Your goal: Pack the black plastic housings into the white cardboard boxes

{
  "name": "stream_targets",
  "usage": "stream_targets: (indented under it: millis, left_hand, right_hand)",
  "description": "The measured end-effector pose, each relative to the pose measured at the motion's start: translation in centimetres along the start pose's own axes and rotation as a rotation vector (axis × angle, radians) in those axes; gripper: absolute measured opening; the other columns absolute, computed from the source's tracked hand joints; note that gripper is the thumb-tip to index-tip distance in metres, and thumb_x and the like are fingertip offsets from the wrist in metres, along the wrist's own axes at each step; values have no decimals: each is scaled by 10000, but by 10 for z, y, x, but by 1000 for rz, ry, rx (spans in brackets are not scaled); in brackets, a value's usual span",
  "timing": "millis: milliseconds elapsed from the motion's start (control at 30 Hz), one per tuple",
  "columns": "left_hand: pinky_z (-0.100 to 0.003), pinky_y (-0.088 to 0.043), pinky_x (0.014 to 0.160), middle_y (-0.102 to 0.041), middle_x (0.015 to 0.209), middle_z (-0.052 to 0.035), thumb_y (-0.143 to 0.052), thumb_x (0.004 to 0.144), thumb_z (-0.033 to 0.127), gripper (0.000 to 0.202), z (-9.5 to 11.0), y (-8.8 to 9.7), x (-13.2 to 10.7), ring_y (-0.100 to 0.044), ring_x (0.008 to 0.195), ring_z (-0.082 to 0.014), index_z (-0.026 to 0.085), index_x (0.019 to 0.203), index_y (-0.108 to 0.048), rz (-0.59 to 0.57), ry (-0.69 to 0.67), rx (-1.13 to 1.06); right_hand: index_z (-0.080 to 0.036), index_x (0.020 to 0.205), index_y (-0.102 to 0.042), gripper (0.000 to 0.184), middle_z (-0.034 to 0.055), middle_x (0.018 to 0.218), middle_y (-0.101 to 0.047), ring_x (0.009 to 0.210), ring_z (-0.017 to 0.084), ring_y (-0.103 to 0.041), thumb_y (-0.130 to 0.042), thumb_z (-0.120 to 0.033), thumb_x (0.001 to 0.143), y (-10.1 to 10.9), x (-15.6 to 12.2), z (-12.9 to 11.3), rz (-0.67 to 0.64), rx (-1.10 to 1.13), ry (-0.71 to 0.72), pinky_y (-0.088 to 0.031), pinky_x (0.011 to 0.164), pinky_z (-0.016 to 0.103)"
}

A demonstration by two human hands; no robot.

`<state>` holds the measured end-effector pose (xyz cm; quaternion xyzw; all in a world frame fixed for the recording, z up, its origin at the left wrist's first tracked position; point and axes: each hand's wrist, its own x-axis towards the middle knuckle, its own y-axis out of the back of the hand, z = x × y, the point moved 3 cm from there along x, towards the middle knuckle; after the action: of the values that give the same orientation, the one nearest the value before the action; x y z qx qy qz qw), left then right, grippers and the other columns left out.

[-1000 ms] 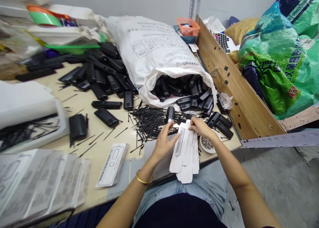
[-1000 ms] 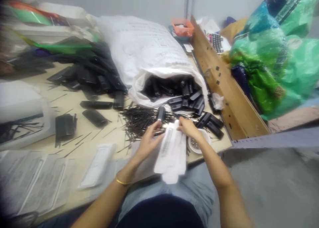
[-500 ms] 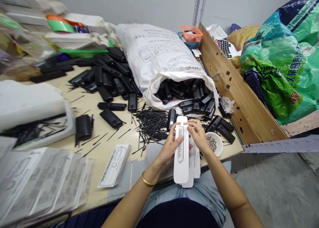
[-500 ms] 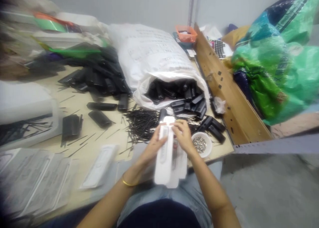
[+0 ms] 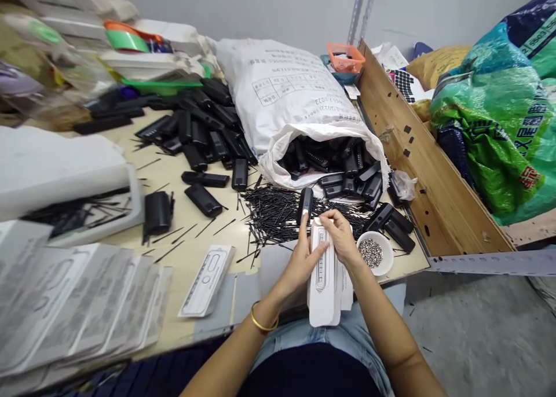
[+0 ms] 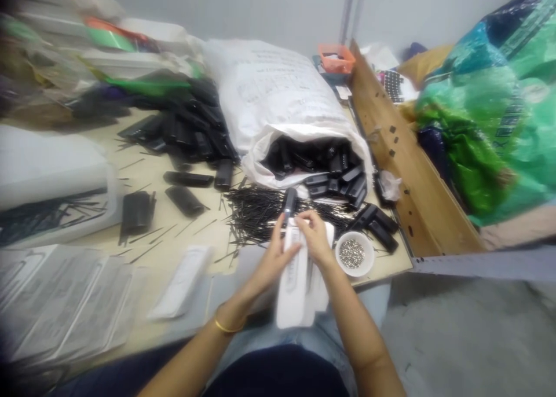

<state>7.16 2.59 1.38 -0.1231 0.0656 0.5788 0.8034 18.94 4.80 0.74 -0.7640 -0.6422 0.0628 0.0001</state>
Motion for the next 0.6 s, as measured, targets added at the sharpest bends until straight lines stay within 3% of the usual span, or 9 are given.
stream_targets:
  millis: [100,200,300,367,433,500,533,600]
  left_hand:
    - [-388,-495,852,-645,1110,-122,-603,808,388,950,0,2,1,-640,945,-234,193,1473,47,-8,20,11]
    - [-346,-515,758,-678,973,-96,-588,815,413,980,2,5,2,-651,821,-213,175,1471,99,-15,61,-22]
    - [-341,-514,741,-664,1011,-99,-489,865,449,848,-1,12,-2,-646,785,-193,216,1482,45,-6,47,-3]
    - [-381,-488,855,-609,1155,-129,-514,850,432,774,-4,17,-7,-631,944,-214,244,1476,-100,-38,-105,82]
    - [-454,-371,1022,-519,1288,-141,-644,757,390,684,-3,23,-13,-517,1182,-265,251,1366,-364,-35,-373,251]
    - [-501,-252,1098,-500,1303,-133,-727,664,354,561,1,32,-19,-409,1289,-298,234,1170,-516,71,-605,417]
    - [-503,-256,1096,-520,1271,-130,-731,657,354,521,3,38,-20,-418,1281,-299,225,1118,-525,163,-646,469]
    - [-474,-373,1018,-577,1167,-128,-705,682,382,540,9,52,-18,-523,1168,-289,202,1139,-480,363,-545,533]
  right_hand:
    - [-181,793,-603,266,7,768,-611,704,136,-561,-542,-436,837,-3,-9,1,18,-12,0,-462,671,251]
    - [-188,910,-639,244,46,950,-646,899,164,-587,-511,-391,867,-1,-25,-1,39,-60,82,-457,814,284]
    - [-195,923,-613,222,42,946,-639,889,168,-586,-536,-390,849,7,-29,6,63,-66,63,-464,797,288]
    - [-198,898,-562,247,17,843,-609,768,150,-569,-509,-435,852,12,-21,14,178,-19,9,-469,700,268]
    - [-203,869,-512,265,-9,760,-559,684,136,-531,-461,-463,863,7,-8,21,251,-10,-31,-455,641,253]
    - [-205,845,-495,250,-8,755,-548,700,142,-523,-435,-447,872,-11,8,26,155,-137,-27,-455,672,267]
    - [-204,851,-498,234,7,790,-563,750,156,-532,-456,-434,864,-23,16,27,88,-266,-4,-455,720,288]
    - [-190,930,-515,236,72,920,-594,906,212,-534,-551,-397,822,-46,30,30,20,-608,49,-430,837,366]
